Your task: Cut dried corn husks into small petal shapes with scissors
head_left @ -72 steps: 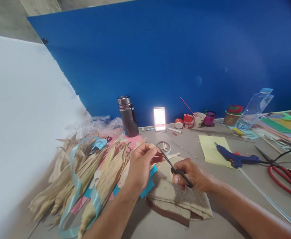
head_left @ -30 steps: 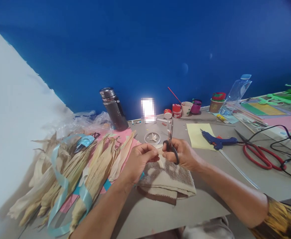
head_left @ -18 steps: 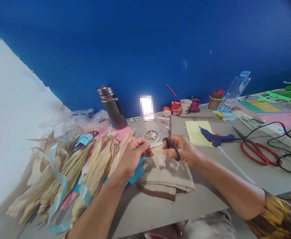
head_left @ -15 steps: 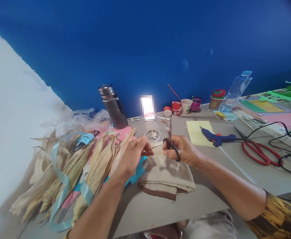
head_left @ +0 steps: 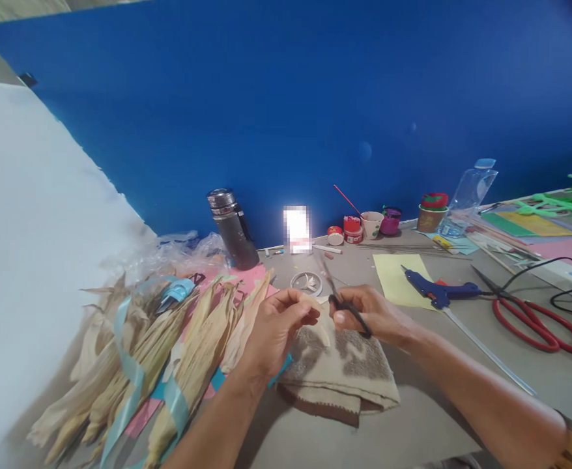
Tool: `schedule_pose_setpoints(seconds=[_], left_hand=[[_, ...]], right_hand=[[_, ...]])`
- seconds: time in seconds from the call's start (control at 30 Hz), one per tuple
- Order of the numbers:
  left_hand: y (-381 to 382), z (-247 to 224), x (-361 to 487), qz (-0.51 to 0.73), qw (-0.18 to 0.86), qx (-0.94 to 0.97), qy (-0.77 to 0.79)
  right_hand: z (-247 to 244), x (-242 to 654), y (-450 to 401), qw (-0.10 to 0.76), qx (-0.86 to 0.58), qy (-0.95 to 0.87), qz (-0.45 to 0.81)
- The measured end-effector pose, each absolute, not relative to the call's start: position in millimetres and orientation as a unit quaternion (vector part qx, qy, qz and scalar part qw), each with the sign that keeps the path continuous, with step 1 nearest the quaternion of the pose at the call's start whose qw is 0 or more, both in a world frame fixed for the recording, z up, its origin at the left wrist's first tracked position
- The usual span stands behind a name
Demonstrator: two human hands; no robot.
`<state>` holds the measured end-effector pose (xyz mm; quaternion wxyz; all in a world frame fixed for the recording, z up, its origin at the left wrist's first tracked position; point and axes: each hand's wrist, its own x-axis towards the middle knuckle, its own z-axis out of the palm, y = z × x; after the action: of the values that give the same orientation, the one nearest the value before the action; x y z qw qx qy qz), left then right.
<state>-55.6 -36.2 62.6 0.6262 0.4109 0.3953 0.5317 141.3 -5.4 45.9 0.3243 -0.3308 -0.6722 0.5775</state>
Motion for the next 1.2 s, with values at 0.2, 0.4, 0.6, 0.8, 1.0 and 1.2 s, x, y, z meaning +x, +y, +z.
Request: schedule_pose_setpoints(seconds=[0.2,0.4,0.6,0.8,1.0,1.2], left_hand=[[-38.8,75.0,-62.3,0.544,0.597,0.431,0.403],[-38.9,76.3,-63.0,0.518,0.578,0.459,0.431],[-36.4,70.9,-67.1,0.502,0.572,0.478,0.439],[-36.4,68.8,-69.3,0.502,0.576,0.483,0.428],[-37.9,72.0,-68.9,0.499,0.575,0.482,0.433],[-37.5,64.9,-58.0,0.518,0.589,0.442,0.435]], right_hand=[[49.0,147.8,-0.2,0.208,-0.285,-0.737,0.576],[52.3,143.4,-6.4,0.174,-0.307,-0.734,0.580],[49.8,144.9,-5.5,0.172,-0.322,-0.737,0.569],[42.3,145.6,-2.4,0.168,-0.325,-0.727,0.581],[37.8,139.2,-3.5,0.196,-0.358,-0.685,0.604],[37.4,128.8,-9.3,0.392,-0.339,-0.646,0.561]])
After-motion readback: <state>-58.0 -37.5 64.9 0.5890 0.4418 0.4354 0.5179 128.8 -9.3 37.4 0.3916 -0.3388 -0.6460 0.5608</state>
